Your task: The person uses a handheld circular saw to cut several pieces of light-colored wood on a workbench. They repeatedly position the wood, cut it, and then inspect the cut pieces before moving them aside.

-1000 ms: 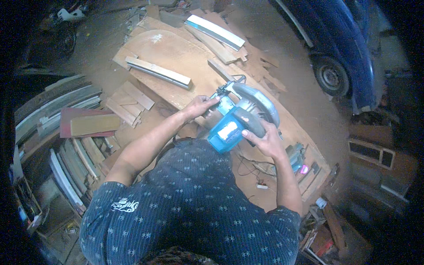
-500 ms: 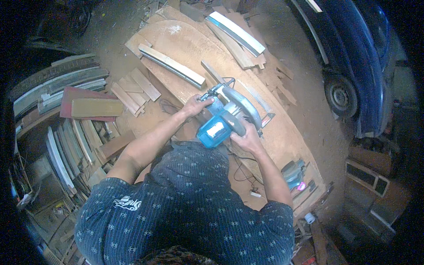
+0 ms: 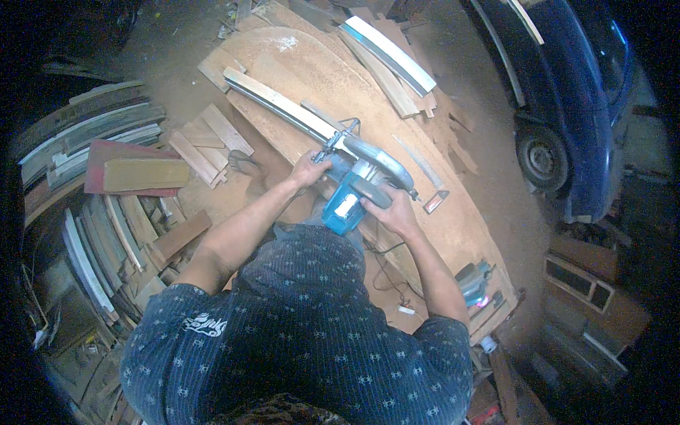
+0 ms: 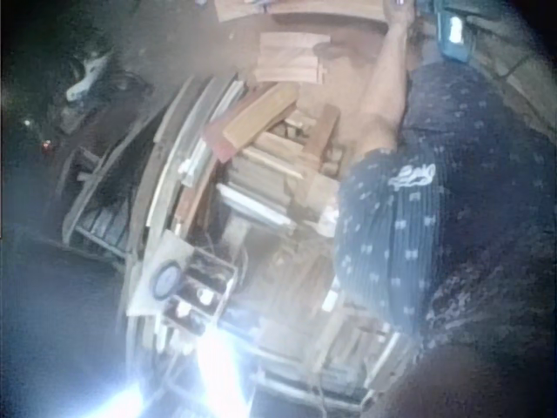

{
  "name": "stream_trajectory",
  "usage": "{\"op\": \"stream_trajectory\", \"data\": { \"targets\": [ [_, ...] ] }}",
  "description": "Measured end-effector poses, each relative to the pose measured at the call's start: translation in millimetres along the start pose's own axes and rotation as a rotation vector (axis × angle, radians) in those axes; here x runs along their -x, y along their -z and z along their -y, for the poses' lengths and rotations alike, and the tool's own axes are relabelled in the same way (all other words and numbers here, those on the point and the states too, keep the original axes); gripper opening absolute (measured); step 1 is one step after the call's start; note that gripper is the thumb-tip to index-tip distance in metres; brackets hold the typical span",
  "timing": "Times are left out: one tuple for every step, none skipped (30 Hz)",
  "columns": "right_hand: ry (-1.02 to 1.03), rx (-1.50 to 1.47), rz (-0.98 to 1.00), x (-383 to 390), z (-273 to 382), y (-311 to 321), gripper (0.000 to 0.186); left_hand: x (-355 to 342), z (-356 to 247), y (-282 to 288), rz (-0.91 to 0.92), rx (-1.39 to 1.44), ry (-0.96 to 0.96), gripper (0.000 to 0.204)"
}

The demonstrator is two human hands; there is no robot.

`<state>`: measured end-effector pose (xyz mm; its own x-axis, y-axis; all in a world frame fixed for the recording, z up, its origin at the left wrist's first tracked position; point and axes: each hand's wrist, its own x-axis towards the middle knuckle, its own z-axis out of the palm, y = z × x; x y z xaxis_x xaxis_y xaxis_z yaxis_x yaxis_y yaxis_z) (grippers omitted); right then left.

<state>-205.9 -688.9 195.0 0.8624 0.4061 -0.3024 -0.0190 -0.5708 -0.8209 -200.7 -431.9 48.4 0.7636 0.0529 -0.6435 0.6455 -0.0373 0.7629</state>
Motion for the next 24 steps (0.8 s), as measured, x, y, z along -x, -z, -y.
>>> {"op": "stream_trajectory", "data": {
  "targets": [
    [0.001,0.0,0.008,-3.1,2.5,-1.0,0.042,-1.8,3.1,2.6,-0.001,0.009,-0.001,0.044],
    [-0.017,0.012,0.016,-5.5,2.4,-2.6,0.041,-5.6,5.9,5.0,0.009,0.008,-0.004,0.045],
    [-0.032,0.021,0.026,-8.4,1.4,-5.7,0.041,-10.8,9.4,8.7,0.014,0.005,-0.007,0.045],
    [-0.047,0.03,0.037,-10.9,1.2,-7.5,0.04,-15.0,13.3,11.1,0.019,0.002,-0.01,0.046],
    [-0.031,0.055,0.033,-12.9,1.6,-8.1,0.04,-17.3,18.2,11.8,0.011,-0.018,0.017,0.047],
    [-0.017,0.076,0.027,-14.2,2.7,-9.0,0.039,-13.5,14.4,12.8,0.005,-0.041,0.045,0.048],
    [-0.003,0.098,0.021,-16.0,4.1,-9.2,0.039,-10.1,9.6,14.0,0.001,-0.065,0.073,0.049],
    [-0.011,0.104,0.028,-18.5,6.3,-8.7,0.038,-8.4,5.2,16.2,-0.001,-0.074,0.046,0.048],
    [-0.017,0.107,0.037,-20.8,12.1,-9.4,0.038,-7.3,5.5,19.9,-0.005,-0.086,0.02,0.047],
    [-0.025,0.11,0.045,-23.0,16.0,-10.0,0.038,-6.4,5.7,22.6,-0.008,-0.097,-0.005,0.047],
    [-0.007,0.112,0.046,-25.8,17.6,-10.5,0.038,-6.2,5.4,24.5,-0.007,-0.077,0.002,0.047],
    [0.012,0.113,0.046,-29.8,18.8,-11.7,0.038,-5.8,3.8,27.8,-0.008,-0.058,0.009,0.047],
    [0.031,0.114,0.047,-31.7,19.7,-13.0,0.038,-4.5,2.7,30.3,-0.009,-0.04,0.015,0.047],
    [0.011,0.111,0.054,-31.5,20.0,-14.3,0.038,-2.4,1.8,30.9,-0.012,-0.016,0.007,0.047],
    [-0.006,0.108,0.061,-32.6,19.9,-15.7,0.039,-1.4,-0.9,33.2,-0.006,-0.026,0.021,0.047],
    [-0.023,0.105,0.067,-33.6,20.2,-17.0,0.039,-0.8,-3.7,35.8,0.001,-0.037,0.036,0.048],
    [-0.025,0.101,0.072,-34.6,21.2,-18.2,0.038,0.3,-6.3,38.0,0.009,-0.049,0.051,0.048],
    [-0.026,0.097,0.075,-35.6,22.3,-18.5,0.038,1.9,-10.6,39.4,-0.005,-0.063,0.064,0.049],
    [-0.028,0.092,0.077,-36.5,23.2,-19.0,0.038,3.6,-15.0,40.7,-0.019,-0.078,0.077,0.05],
    [-0.017,0.111,0.075,-37.5,24.2,-19.8,0.038,5.7,-19.2,42.1,-0.032,-0.093,0.09,0.051],
    [0.002,0.132,0.078,-39.6,28.2,-20.6,0.037,0.2,-10.9,43.8,-0.055,-0.133,0.045,0.052],
    [0.018,0.155,0.085,-41.6,31.1,-21.7,0.037,-12.4,7.4,43.9,-0.077,-0.171,0.004,0.053],
    [0.025,0.163,0.083,-43.6,26.0,-23.7,0.037,-20.2,17.9,44.0,-0.091,-0.214,-0.039,0.054],
    [0.027,0.166,0.075,-46.6,19.8,-26.1,0.036,-19.8,15.4,45.4,-0.087,-0.203,-0.051,0.052]
  ]
}}
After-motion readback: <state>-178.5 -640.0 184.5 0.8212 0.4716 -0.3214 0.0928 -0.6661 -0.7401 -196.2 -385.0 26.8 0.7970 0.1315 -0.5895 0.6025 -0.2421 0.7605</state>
